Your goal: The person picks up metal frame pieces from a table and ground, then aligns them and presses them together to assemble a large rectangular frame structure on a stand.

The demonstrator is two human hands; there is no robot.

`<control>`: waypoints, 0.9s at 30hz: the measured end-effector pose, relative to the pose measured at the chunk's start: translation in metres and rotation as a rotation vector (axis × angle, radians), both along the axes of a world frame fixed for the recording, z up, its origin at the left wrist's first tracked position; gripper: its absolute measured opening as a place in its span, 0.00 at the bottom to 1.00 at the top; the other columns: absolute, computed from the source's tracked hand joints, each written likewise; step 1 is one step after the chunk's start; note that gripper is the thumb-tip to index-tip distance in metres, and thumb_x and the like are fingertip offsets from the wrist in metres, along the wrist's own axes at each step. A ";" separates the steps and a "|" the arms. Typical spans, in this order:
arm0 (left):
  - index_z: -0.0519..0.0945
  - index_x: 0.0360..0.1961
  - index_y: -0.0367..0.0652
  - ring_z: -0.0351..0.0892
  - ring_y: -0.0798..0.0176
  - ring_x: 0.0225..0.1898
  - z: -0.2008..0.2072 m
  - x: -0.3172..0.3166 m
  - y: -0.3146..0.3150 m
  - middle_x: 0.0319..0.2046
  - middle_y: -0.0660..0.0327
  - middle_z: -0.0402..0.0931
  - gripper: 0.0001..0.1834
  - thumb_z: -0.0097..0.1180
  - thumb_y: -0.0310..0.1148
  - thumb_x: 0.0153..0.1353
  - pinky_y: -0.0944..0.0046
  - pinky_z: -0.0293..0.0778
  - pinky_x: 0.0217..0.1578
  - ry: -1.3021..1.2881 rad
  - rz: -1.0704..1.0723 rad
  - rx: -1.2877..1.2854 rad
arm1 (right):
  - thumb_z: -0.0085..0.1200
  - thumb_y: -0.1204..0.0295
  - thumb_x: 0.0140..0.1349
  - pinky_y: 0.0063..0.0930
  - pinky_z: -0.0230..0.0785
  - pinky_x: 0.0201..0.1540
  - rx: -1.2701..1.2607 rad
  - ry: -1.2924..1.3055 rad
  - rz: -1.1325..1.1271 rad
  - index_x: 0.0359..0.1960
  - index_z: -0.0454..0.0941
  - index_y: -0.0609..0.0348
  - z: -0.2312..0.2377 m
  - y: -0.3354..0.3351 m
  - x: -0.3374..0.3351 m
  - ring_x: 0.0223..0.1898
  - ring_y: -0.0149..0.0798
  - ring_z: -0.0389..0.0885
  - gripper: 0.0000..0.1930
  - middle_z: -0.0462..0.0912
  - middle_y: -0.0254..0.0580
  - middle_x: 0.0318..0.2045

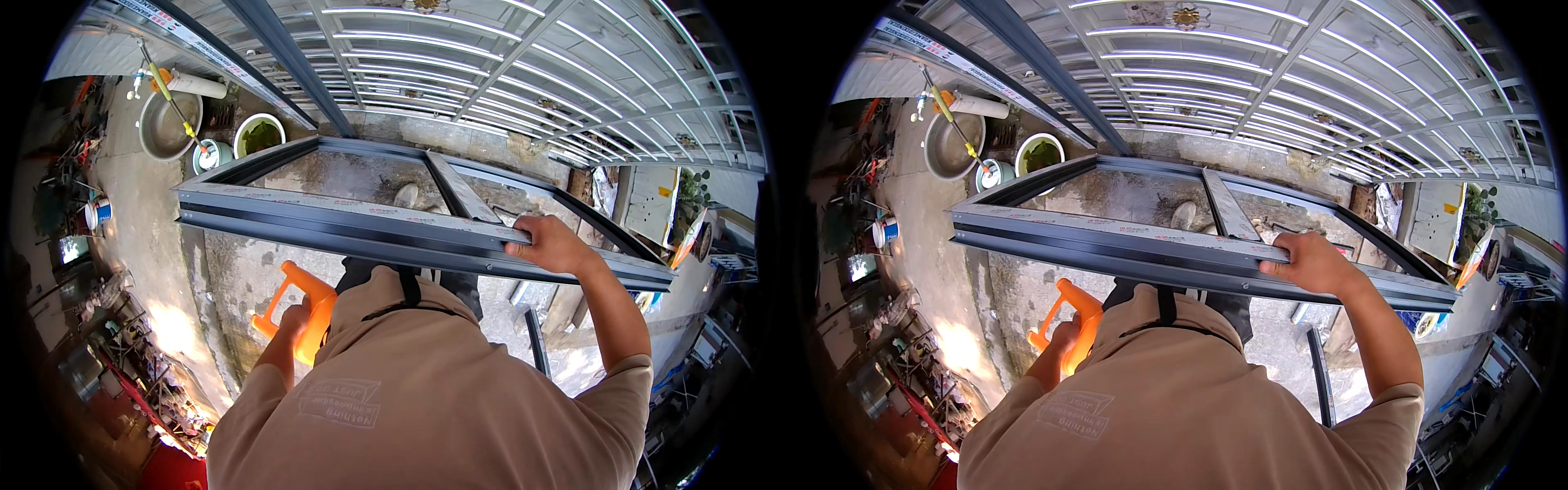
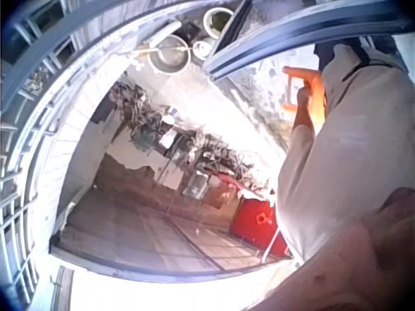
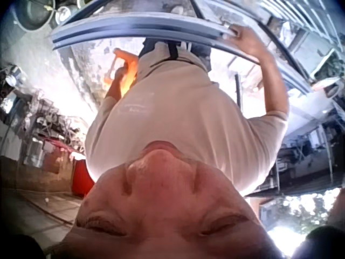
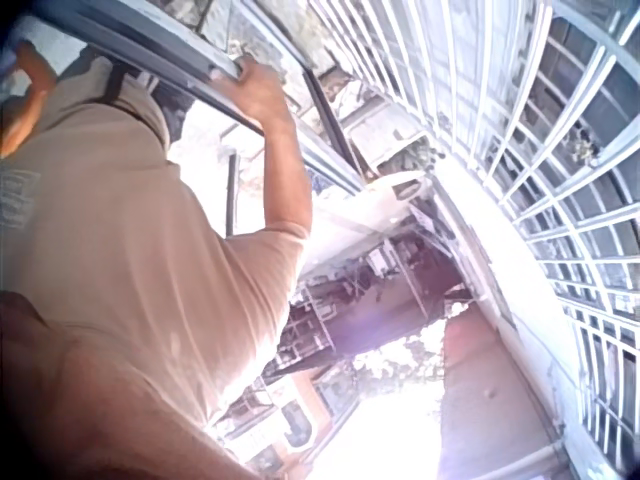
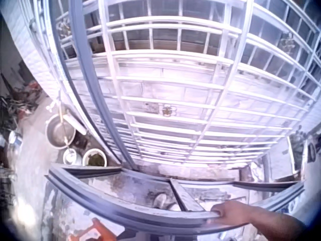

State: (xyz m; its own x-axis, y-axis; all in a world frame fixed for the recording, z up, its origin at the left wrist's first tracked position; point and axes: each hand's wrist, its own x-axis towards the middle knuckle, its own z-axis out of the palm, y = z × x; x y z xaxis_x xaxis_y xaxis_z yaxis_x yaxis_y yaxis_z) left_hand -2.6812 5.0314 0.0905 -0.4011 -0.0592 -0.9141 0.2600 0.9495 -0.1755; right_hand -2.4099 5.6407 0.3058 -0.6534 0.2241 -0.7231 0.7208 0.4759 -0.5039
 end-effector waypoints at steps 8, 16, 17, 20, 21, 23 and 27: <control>0.84 0.59 0.37 0.77 0.38 0.65 0.034 -0.011 0.021 0.60 0.41 0.81 0.48 0.21 0.68 0.77 0.42 0.72 0.67 0.014 0.014 -0.102 | 0.60 0.36 0.66 0.46 0.75 0.46 0.017 -0.110 -0.003 0.45 0.86 0.65 -0.027 0.056 -0.027 0.41 0.58 0.85 0.36 0.86 0.60 0.37; 0.82 0.62 0.35 0.75 0.38 0.68 0.038 -0.021 0.038 0.63 0.41 0.79 0.50 0.21 0.69 0.77 0.43 0.68 0.70 0.017 0.110 -0.112 | 0.55 0.31 0.66 0.44 0.75 0.48 0.063 -0.131 0.022 0.47 0.87 0.63 -0.046 0.107 -0.042 0.42 0.55 0.85 0.40 0.87 0.59 0.39; 0.82 0.62 0.35 0.74 0.38 0.69 0.037 -0.019 0.044 0.64 0.41 0.78 0.50 0.22 0.69 0.76 0.43 0.67 0.70 0.012 0.132 -0.099 | 0.55 0.30 0.65 0.44 0.75 0.48 0.061 -0.150 0.031 0.47 0.87 0.63 -0.046 0.114 -0.044 0.42 0.54 0.85 0.40 0.88 0.58 0.39; 0.81 0.63 0.36 0.73 0.39 0.70 0.022 -0.018 0.048 0.65 0.42 0.77 0.49 0.23 0.69 0.76 0.43 0.65 0.71 0.005 0.147 -0.049 | 0.55 0.28 0.62 0.43 0.77 0.49 0.142 -0.082 0.003 0.48 0.88 0.62 -0.043 0.120 -0.049 0.45 0.54 0.87 0.42 0.89 0.55 0.40; 0.81 0.64 0.36 0.73 0.40 0.70 0.015 -0.017 0.046 0.65 0.42 0.77 0.49 0.23 0.69 0.76 0.44 0.65 0.71 0.002 0.146 -0.035 | 0.56 0.28 0.62 0.43 0.78 0.49 0.175 -0.069 0.008 0.48 0.89 0.62 -0.040 0.120 -0.052 0.46 0.54 0.88 0.42 0.89 0.55 0.40; 0.81 0.64 0.37 0.72 0.40 0.71 0.035 -0.023 0.071 0.66 0.43 0.77 0.48 0.24 0.69 0.76 0.44 0.65 0.72 0.008 0.162 -0.010 | 0.61 0.30 0.59 0.45 0.79 0.48 0.263 0.024 -0.033 0.47 0.89 0.61 -0.049 0.121 -0.045 0.45 0.55 0.89 0.41 0.90 0.55 0.40; 0.80 0.65 0.38 0.72 0.41 0.71 0.047 -0.045 0.084 0.66 0.44 0.77 0.48 0.25 0.70 0.76 0.45 0.65 0.72 0.055 0.130 0.017 | 0.67 0.36 0.58 0.47 0.79 0.47 0.479 0.241 -0.163 0.41 0.88 0.61 -0.039 0.092 -0.046 0.41 0.57 0.88 0.34 0.90 0.52 0.37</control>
State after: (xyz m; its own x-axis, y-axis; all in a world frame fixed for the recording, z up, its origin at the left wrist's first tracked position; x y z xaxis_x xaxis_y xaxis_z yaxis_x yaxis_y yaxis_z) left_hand -2.7262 5.1156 0.1373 -0.4405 -0.0989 -0.8923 0.1250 0.9775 -0.1701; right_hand -2.4556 5.7322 0.2666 -0.7172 0.6028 -0.3496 0.6952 0.5846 -0.4183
